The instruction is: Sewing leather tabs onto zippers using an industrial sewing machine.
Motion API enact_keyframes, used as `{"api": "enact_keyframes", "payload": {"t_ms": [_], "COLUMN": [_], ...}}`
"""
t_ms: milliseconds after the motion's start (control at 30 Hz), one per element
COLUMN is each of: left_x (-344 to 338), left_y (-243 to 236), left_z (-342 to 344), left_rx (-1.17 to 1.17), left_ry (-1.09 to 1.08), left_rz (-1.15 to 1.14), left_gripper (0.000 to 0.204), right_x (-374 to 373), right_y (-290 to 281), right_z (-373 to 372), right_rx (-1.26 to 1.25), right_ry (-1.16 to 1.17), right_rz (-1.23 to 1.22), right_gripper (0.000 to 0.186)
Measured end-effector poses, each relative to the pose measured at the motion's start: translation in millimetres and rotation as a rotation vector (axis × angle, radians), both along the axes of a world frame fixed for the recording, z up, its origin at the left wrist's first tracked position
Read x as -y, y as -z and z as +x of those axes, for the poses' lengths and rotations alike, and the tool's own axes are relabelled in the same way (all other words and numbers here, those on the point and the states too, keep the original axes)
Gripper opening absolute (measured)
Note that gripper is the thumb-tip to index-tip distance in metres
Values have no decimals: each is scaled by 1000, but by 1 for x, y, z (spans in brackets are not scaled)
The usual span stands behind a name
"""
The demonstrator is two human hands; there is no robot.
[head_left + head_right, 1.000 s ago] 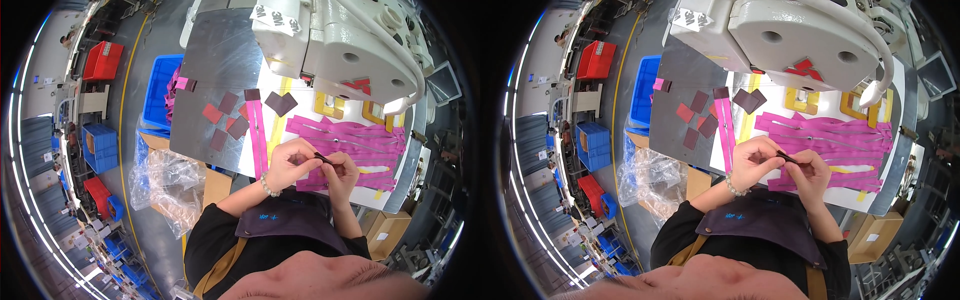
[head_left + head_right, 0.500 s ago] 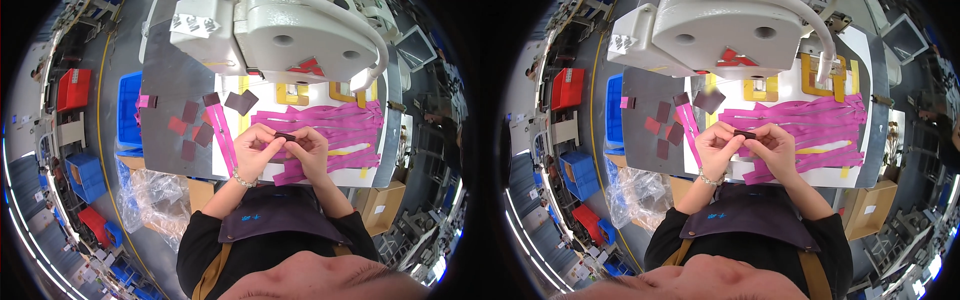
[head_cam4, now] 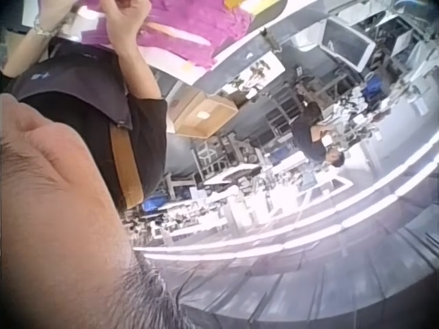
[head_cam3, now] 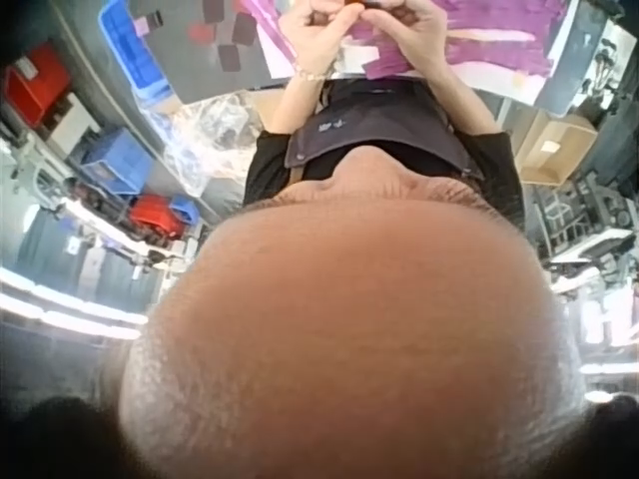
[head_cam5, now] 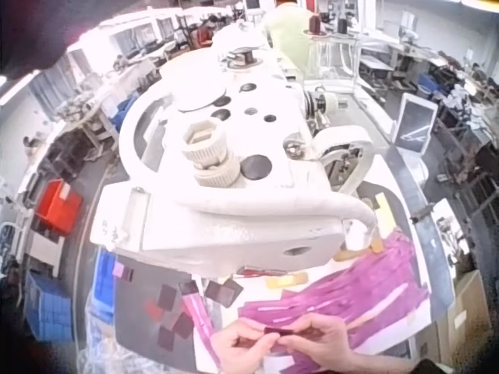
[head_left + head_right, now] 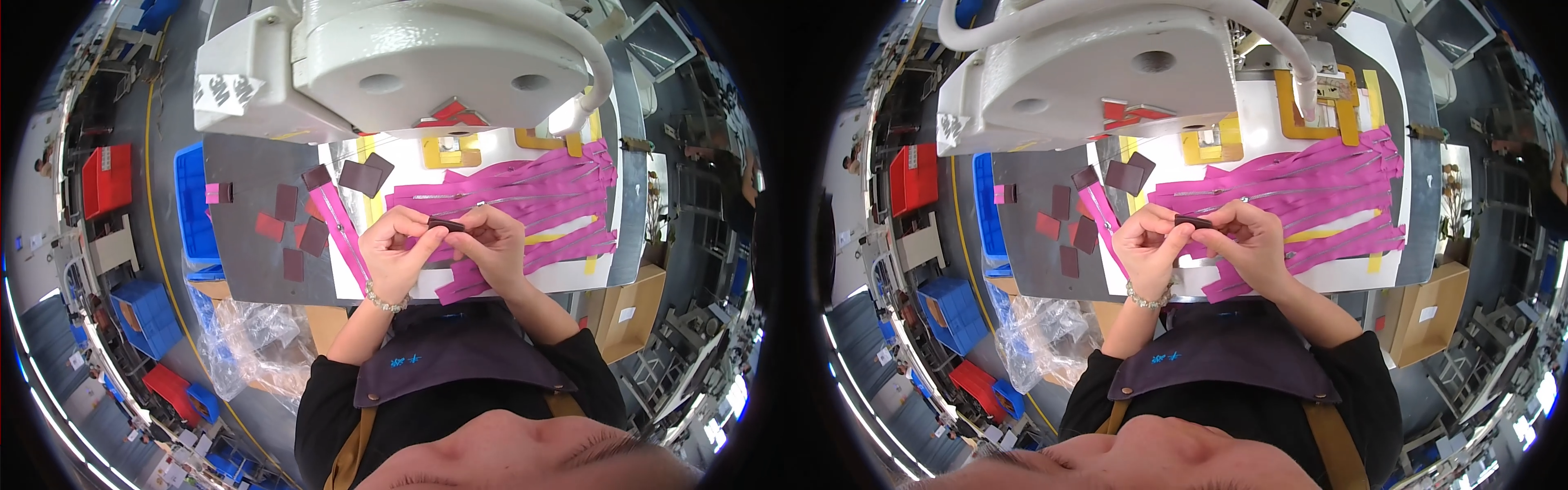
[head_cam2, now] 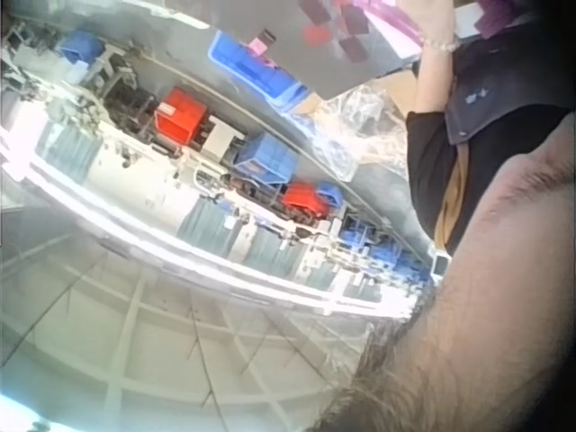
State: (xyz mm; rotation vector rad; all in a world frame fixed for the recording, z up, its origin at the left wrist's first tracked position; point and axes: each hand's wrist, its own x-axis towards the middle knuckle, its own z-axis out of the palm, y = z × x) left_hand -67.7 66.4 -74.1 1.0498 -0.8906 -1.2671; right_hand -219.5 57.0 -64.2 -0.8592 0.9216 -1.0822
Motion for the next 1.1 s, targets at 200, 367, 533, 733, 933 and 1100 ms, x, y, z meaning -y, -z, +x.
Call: {"api": "enact_keyframes", "payload": {"t_ms": [200, 367, 533, 733, 933, 1100], "left_x": [1, 2, 5, 14, 11, 12], "left_y": [0, -1, -7, -15, -19, -18], "left_z": [-1, -2, -4, 13, 10, 8], "left_rx": [-20, -7, -18, 523, 571, 578], "left_ry": [9, 20, 21, 395, 338, 310], "left_rz": [1, 0, 10, -73, -125, -153], "left_gripper": [17, 17, 19, 14, 14, 15], "right_x": [1, 0, -1, -1, -2, -2], "right_y": [1, 2, 2, 2, 3, 4], "right_z": [-1, -1, -2, -5, -3, -3], "right_rx": [12, 4, -14, -63, -26, -6], "right_ry": [12, 24, 17, -25, -5, -3], "right_rz": [16, 13, -1, -148, -134, -125], "right_gripper": [9, 9, 7, 6, 4, 3]}}
